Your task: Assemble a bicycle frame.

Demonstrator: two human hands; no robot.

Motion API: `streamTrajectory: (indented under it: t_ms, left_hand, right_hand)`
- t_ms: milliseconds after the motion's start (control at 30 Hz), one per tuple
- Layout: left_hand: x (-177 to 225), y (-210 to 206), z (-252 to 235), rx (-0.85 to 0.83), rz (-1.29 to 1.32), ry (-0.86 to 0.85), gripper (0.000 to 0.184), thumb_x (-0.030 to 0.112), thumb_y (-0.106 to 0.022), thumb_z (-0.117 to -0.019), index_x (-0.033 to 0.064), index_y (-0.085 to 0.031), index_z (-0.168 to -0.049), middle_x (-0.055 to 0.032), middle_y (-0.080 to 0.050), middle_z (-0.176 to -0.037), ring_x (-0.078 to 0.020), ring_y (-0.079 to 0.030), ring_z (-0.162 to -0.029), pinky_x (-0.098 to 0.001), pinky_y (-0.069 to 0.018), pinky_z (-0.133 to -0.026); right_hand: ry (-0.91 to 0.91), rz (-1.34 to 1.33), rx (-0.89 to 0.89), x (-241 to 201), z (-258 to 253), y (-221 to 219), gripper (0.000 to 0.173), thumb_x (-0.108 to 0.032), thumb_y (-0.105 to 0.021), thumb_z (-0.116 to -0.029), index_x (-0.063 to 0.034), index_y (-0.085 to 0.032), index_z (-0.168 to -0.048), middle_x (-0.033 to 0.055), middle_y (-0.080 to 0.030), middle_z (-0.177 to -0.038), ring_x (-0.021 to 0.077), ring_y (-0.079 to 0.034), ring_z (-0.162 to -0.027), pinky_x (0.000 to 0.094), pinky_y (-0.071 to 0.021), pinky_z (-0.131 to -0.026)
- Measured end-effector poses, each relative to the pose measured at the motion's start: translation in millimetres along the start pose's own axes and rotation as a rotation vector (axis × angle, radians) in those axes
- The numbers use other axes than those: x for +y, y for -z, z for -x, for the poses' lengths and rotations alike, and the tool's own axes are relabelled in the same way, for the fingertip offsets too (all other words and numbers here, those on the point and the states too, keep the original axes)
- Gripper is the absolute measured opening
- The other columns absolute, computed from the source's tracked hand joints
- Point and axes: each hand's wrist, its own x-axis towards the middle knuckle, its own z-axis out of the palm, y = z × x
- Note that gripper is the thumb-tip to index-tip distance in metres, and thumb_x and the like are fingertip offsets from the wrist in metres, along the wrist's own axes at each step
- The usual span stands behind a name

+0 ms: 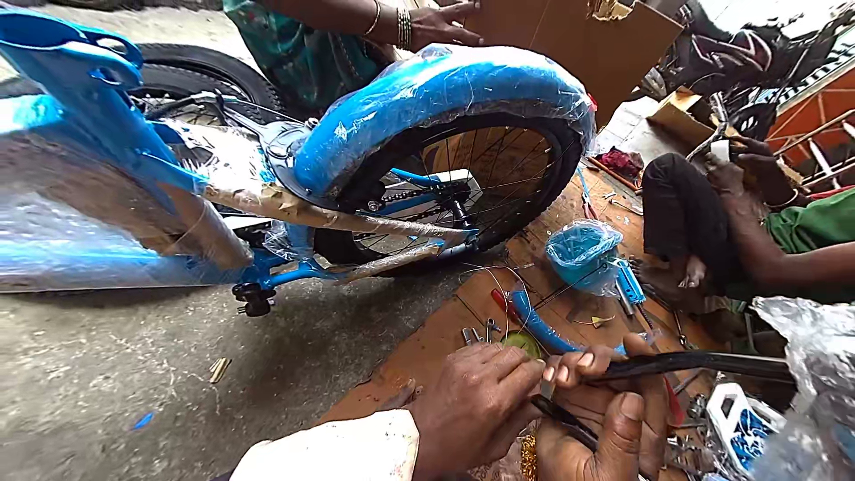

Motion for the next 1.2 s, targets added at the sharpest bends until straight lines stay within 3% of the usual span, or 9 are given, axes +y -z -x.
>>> streamTrajectory:
  t_ms: [100, 200, 267, 333, 433, 667, 767, 900, 1200]
  left_hand:
    - [-6.9, 5.4, -2.1, -0.073, 0.034, 0.047, 0.039, 0.039, -0.056, -0.1025, 0.0075, -0.067, -0.123, -0.0081, -0.072, -0.113, -0.0196, -0.070, -0.104, -0.0350, -0.0584, -0.089]
    - [-9.5, 11.9, -2.3, -0.119, 0.046, 0.073, 0.041, 0.039, -0.056, -0.1012, 0.0085, -0.065, -0.127, -0.0080, -0.071, -0.120, -0.0201, -0.069, -0.111, -0.0364, -0.0581, -0.092]
    - [-8.2, 15.5, -1.7, -0.117, 0.024, 0.097, 0.039, 0.039, -0.058, -0.1004, 0.0101, -0.066, -0.126, -0.0068, -0.071, -0.121, -0.0189, -0.069, -0.111, -0.0353, -0.0590, -0.090]
    - [-8.6, 20.0, -1.6, -0.090, -0.045, 0.109, 0.038, 0.039, -0.057, -0.1006, 0.0120, -0.066, -0.126, -0.0055, -0.071, -0.119, -0.0177, -0.070, -0.108, -0.0348, -0.0598, -0.086]
    - [-10.1, 26.9, -2.6, -0.074, -0.137, 0.095, 0.037, 0.039, -0.056, -0.0999, 0.0151, -0.068, -0.126, -0.0031, -0.072, -0.119, -0.0165, -0.070, -0.109, -0.0344, -0.0594, -0.088]
    - [7.2, 30.0, -7.3, -0.147, 0.004, 0.080, 0.042, 0.038, -0.064, -0.0953, 0.0164, -0.066, -0.131, -0.0051, -0.066, -0.134, -0.0213, -0.064, -0.121, -0.0409, -0.0551, -0.098]
    - [10.7, 30.4, -9.4, -0.131, 0.101, 0.083, 0.048, 0.044, -0.068, -0.0944, 0.0137, -0.065, -0.131, -0.0042, -0.070, -0.118, -0.0190, -0.066, -0.111, -0.0389, -0.0548, -0.097]
    - [9.3, 27.7, -10.2, -0.143, 0.006, 0.064, 0.037, 0.043, -0.065, -0.0962, 0.0120, -0.069, -0.116, -0.0031, -0.066, -0.094, -0.0191, -0.065, -0.089, -0.0361, -0.0548, -0.082]
    - [10.1, 14.3, -2.5, -0.050, -0.001, 0.031, 0.023, 0.032, -0.060, -0.1009, 0.0111, -0.068, -0.097, -0.0017, -0.062, -0.080, -0.0171, -0.063, -0.076, -0.0330, -0.0545, -0.073]
  right_hand:
    - [0.020, 0.175, -0.083, 2.7, -1.7, 4.8, 0.053, -0.031, -0.051, -0.1072, -0.0117, -0.035, -0.154, 0.0044, -0.065, -0.107, 0.0158, -0.066, -0.087, 0.0312, -0.0587, -0.077]
    - [-0.005, 0.256, -0.158, 1.7, -0.9, 10.4, 0.069, -0.030, -0.056, -0.1053, -0.0140, -0.018, -0.161, 0.0044, -0.063, -0.114, 0.0168, -0.067, -0.094, 0.0337, -0.0595, -0.084]
    - [-0.039, 0.189, -0.197, -2.1, -1.4, 10.8, 0.075, -0.034, -0.064, -0.1010, -0.0196, -0.021, -0.161, 0.0034, -0.064, -0.120, 0.0179, -0.067, -0.101, 0.0373, -0.0586, -0.091]
    - [-0.122, -0.038, -0.206, -11.1, -4.0, 7.9, 0.074, -0.044, -0.070, -0.0941, -0.0286, -0.036, -0.158, 0.0044, -0.063, -0.136, 0.0230, -0.063, -0.122, 0.0451, -0.0513, -0.106]
    - [-0.162, -0.373, -0.120, -20.3, -3.3, 0.4, 0.072, -0.045, -0.072, -0.0904, -0.0200, -0.047, -0.153, 0.0123, -0.056, -0.147, 0.0302, -0.053, -0.138, 0.0519, -0.0390, -0.117]
    - [-0.039, -0.164, -0.136, -14.0, -6.1, 10.2, 0.070, -0.029, -0.070, -0.0925, -0.0245, -0.038, -0.155, 0.0083, -0.061, -0.129, 0.0216, -0.063, -0.109, 0.0366, -0.0547, -0.092]
    - [-0.049, -0.192, -0.120, -11.2, -4.8, 9.7, 0.069, -0.024, -0.069, -0.0914, -0.0203, -0.038, -0.153, 0.0091, -0.060, -0.124, 0.0215, -0.063, -0.105, 0.0356, -0.0546, -0.090]
    - [-0.055, -0.211, -0.053, -3.3, -3.6, 6.8, 0.065, -0.025, -0.068, -0.0929, -0.0166, -0.039, -0.150, 0.0097, -0.062, -0.117, 0.0199, -0.064, -0.095, 0.0333, -0.0553, -0.081]
    - [-0.081, -0.219, 0.072, -0.9, -1.1, -3.1, 0.042, -0.029, -0.053, -0.1041, -0.0117, -0.047, -0.142, 0.0093, -0.063, -0.094, 0.0166, -0.062, -0.068, 0.0285, -0.0533, -0.060]
